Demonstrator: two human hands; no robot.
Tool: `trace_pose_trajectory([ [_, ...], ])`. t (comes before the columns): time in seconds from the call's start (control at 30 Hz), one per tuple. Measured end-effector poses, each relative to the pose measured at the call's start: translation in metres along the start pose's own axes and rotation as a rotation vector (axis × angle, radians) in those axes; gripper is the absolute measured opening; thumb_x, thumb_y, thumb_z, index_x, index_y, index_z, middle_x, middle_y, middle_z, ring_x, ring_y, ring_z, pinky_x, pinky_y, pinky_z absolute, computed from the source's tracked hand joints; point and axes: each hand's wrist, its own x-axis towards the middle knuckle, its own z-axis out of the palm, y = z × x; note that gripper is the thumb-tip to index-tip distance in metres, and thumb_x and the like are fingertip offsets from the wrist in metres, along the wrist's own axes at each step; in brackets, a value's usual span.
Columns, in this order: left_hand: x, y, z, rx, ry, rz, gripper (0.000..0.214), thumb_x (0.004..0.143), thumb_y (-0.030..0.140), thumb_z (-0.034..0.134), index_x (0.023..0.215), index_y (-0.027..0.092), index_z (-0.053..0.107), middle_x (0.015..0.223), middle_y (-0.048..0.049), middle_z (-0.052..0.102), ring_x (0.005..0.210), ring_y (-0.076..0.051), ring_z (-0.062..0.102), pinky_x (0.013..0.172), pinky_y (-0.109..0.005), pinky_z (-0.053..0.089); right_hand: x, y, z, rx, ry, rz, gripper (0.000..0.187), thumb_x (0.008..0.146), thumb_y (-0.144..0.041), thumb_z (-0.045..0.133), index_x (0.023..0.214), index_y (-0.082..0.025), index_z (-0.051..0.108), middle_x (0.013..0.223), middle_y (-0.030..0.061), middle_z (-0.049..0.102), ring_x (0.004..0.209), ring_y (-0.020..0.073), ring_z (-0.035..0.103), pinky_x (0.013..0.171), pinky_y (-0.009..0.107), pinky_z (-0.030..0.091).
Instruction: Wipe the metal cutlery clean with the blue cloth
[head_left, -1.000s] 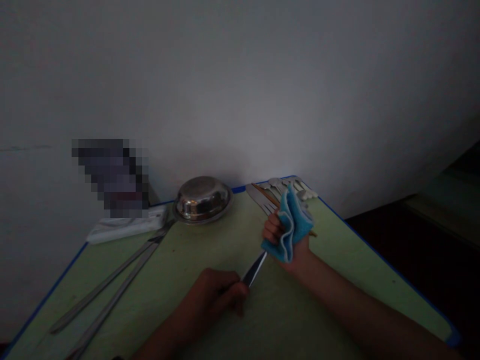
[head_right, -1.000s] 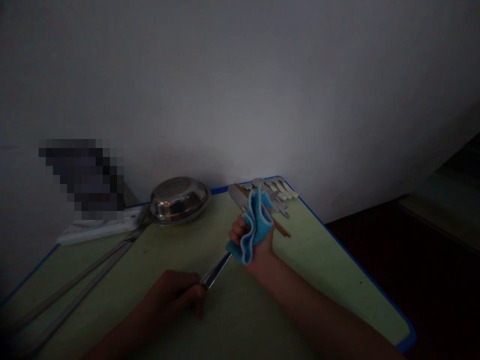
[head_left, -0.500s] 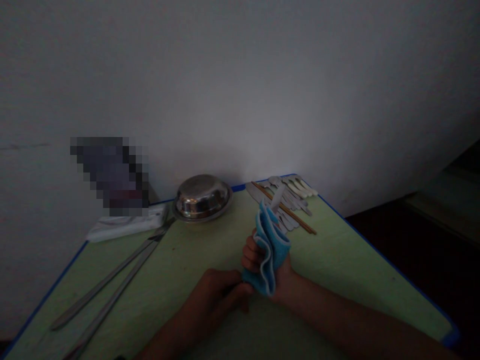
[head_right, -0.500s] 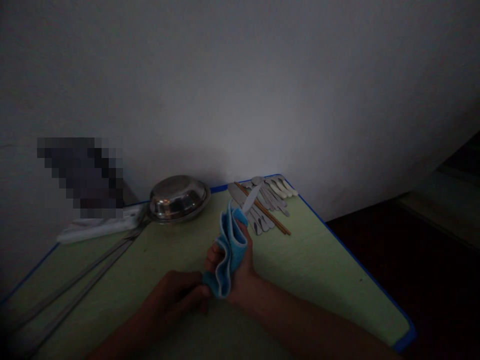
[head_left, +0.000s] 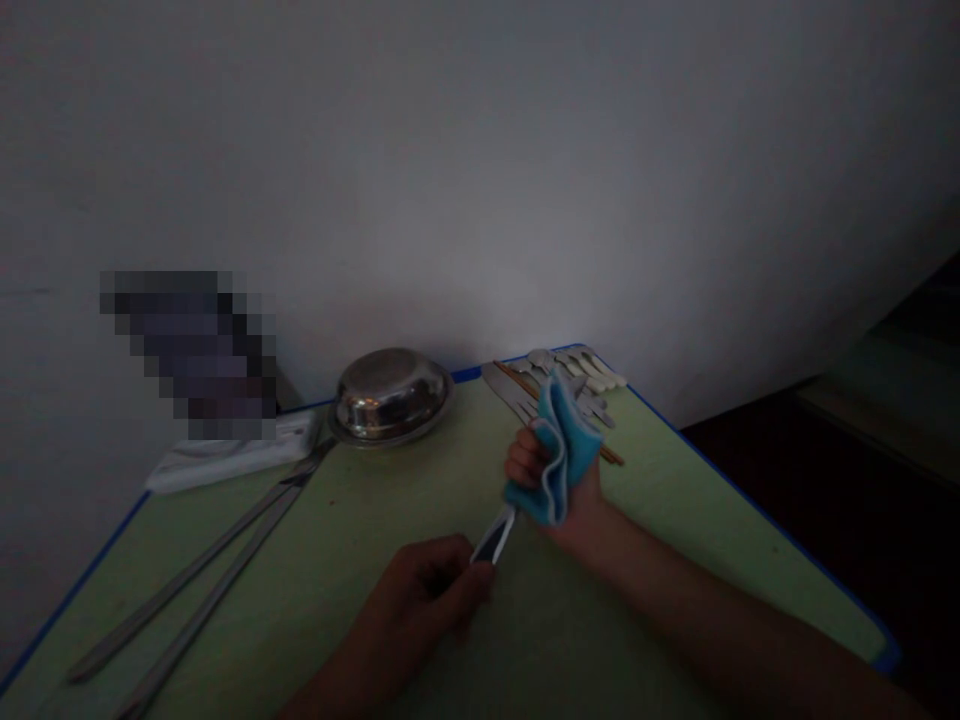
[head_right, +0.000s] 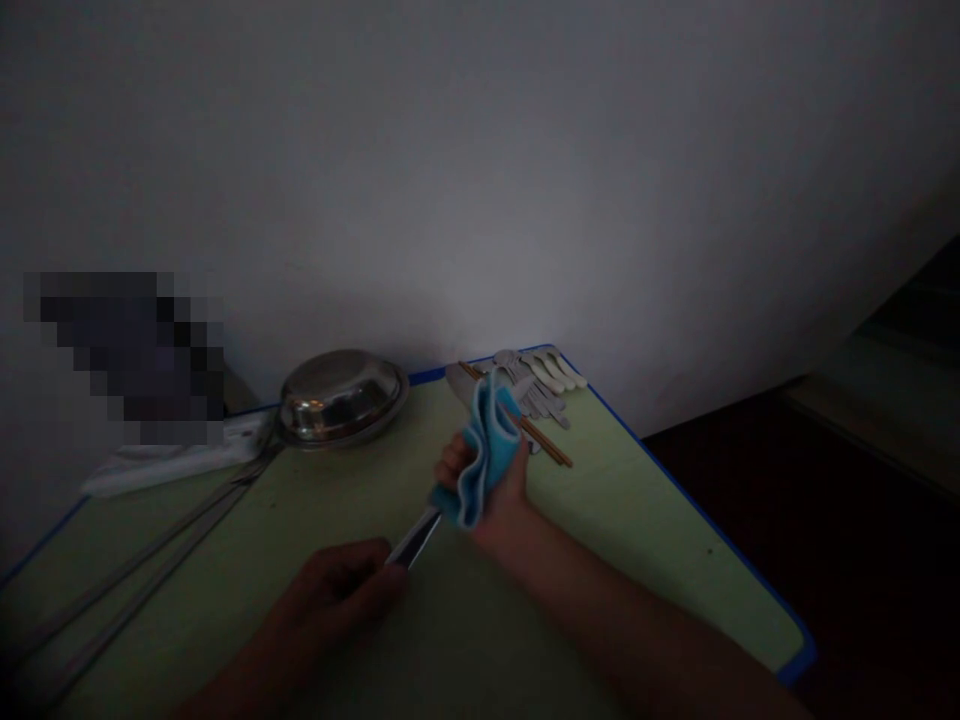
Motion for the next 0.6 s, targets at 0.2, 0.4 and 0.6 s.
trace_pose_trajectory([
  [0.2, -0.006, -0.003, -0.006, 0.068, -0.120, 0.045, 0.039, 0.079, 0.047, 0.046, 0.053, 0.020, 0.036, 0.051, 0.0074, 0.028, 0.047, -0.008, 0.029, 0.043, -0.021, 0.021, 0.011, -0.048, 0.004, -0.031, -0.029, -0.180, 0.048, 0.088, -0.044, 0.028, 0.046, -0.021, 0.021, 0.043, -0.0077, 0.020, 0.035, 0.0052, 0.016, 0.030, 0.017, 0.017],
  [0.4, -0.010, -0.007, -0.012, -0.010, -0.184, 0.001, 0.041, 0.079, 0.052, 0.050, 0.057, 0.019, 0.043, 0.052, 0.0068, 0.035, 0.050, -0.009, 0.033, 0.046, -0.020, 0.027, 0.012, -0.071, 0.001, 0.008, -0.091, -0.313, 0.044, 0.089, -0.042, 0.022, 0.051, -0.021, 0.016, 0.046, -0.0071, 0.017, 0.036, 0.0057, 0.017, 0.031, 0.017, 0.019],
  [0.6, -0.006, -0.006, -0.008, -0.068, -0.125, 0.005, 0.043, 0.093, 0.044, 0.034, 0.066, 0.016, 0.053, 0.055, 0.0034, 0.051, 0.053, -0.010, 0.043, 0.054, -0.020, 0.035, 0.016, -0.075, -0.002, -0.011, -0.128, -0.372, 0.043, 0.085, -0.042, 0.028, 0.051, -0.021, 0.013, 0.047, -0.0075, 0.012, 0.037, 0.0064, 0.013, 0.030, 0.018, 0.019],
])
